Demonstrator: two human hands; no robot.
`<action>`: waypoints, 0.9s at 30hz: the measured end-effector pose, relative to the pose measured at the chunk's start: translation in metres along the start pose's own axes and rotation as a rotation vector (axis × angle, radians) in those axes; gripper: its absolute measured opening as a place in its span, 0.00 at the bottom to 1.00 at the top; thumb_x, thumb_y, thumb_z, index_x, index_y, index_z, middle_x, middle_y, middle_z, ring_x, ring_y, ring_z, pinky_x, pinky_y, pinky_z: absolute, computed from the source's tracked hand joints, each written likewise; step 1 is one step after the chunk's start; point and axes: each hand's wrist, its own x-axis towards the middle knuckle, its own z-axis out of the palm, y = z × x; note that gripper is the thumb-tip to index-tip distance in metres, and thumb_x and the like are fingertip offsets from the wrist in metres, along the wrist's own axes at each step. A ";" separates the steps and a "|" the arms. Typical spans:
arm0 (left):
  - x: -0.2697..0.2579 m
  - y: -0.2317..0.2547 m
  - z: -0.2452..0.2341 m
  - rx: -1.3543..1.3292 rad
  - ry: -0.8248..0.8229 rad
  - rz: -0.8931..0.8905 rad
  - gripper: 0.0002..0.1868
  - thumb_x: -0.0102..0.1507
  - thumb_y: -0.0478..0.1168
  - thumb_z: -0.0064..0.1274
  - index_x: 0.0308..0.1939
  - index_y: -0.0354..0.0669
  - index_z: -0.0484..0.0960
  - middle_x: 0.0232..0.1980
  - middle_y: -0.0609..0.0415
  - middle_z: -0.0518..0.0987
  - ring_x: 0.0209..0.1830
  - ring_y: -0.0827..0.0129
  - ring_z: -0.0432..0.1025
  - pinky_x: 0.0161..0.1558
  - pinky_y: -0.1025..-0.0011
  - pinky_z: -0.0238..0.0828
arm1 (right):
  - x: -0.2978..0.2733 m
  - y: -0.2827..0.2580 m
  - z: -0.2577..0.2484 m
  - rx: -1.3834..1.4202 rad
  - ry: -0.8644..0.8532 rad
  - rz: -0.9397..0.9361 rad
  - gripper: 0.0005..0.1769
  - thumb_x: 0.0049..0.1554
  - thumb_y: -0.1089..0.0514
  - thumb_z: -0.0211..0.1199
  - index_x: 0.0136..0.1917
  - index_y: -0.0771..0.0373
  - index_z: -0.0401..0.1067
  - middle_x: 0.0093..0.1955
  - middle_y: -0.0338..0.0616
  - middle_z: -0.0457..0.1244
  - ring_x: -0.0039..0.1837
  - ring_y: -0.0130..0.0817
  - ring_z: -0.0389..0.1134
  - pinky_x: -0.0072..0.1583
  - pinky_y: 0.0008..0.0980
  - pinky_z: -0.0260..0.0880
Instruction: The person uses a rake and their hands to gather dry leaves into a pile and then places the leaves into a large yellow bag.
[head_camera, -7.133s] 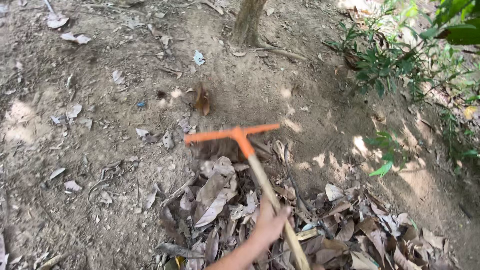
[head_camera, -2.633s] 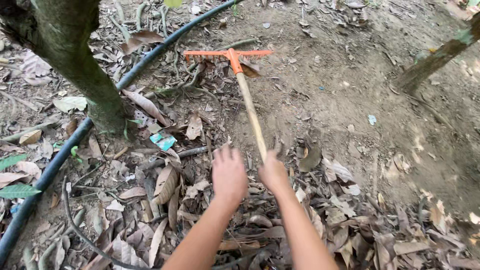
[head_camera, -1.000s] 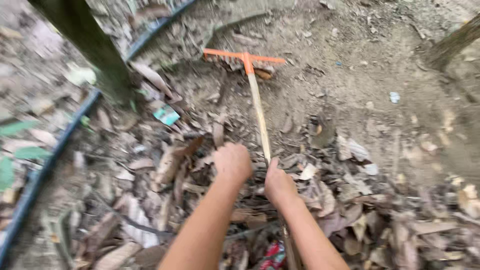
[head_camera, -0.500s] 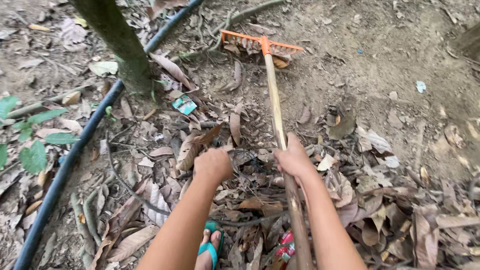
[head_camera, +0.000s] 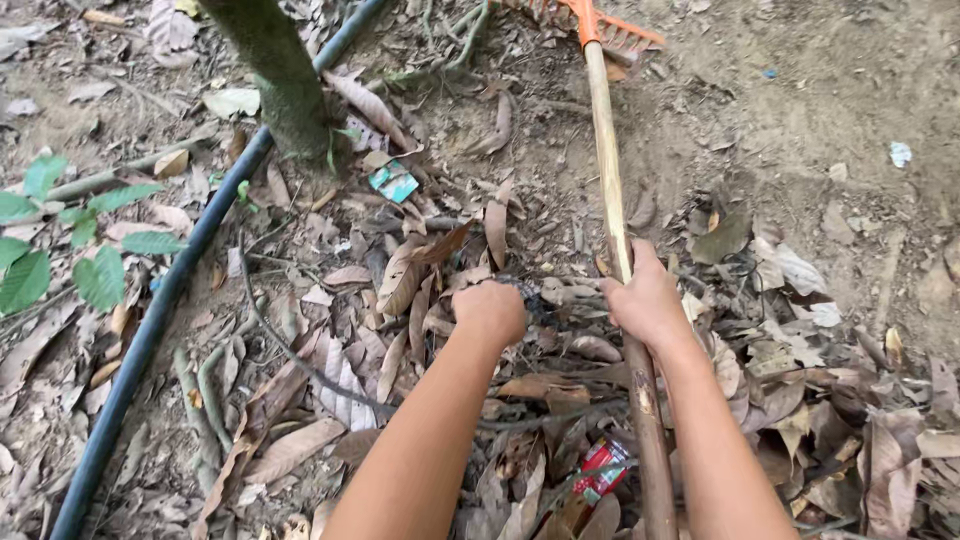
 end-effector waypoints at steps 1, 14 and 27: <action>0.001 0.003 -0.001 -0.003 0.021 0.013 0.16 0.63 0.41 0.53 0.53 0.48 0.87 0.59 0.48 0.82 0.60 0.57 0.77 0.56 0.59 0.75 | -0.005 0.010 0.000 -0.023 -0.016 -0.018 0.24 0.53 0.65 0.61 0.63 0.65 0.64 0.37 0.53 0.67 0.31 0.41 0.68 0.35 0.41 0.68; -0.012 0.056 -0.003 -0.085 0.055 0.110 0.17 0.61 0.44 0.57 0.53 0.49 0.86 0.59 0.49 0.82 0.59 0.56 0.77 0.54 0.53 0.75 | -0.055 0.054 0.020 -0.101 -0.137 0.186 0.17 0.63 0.51 0.57 0.56 0.67 0.64 0.37 0.60 0.67 0.35 0.49 0.71 0.36 0.50 0.73; 0.003 0.067 0.026 0.017 0.071 0.116 0.16 0.62 0.44 0.54 0.52 0.49 0.87 0.57 0.50 0.83 0.58 0.57 0.79 0.53 0.57 0.77 | -0.118 0.072 -0.011 -0.445 -0.133 0.172 0.25 0.65 0.44 0.51 0.62 0.68 0.60 0.43 0.63 0.69 0.46 0.60 0.74 0.48 0.53 0.75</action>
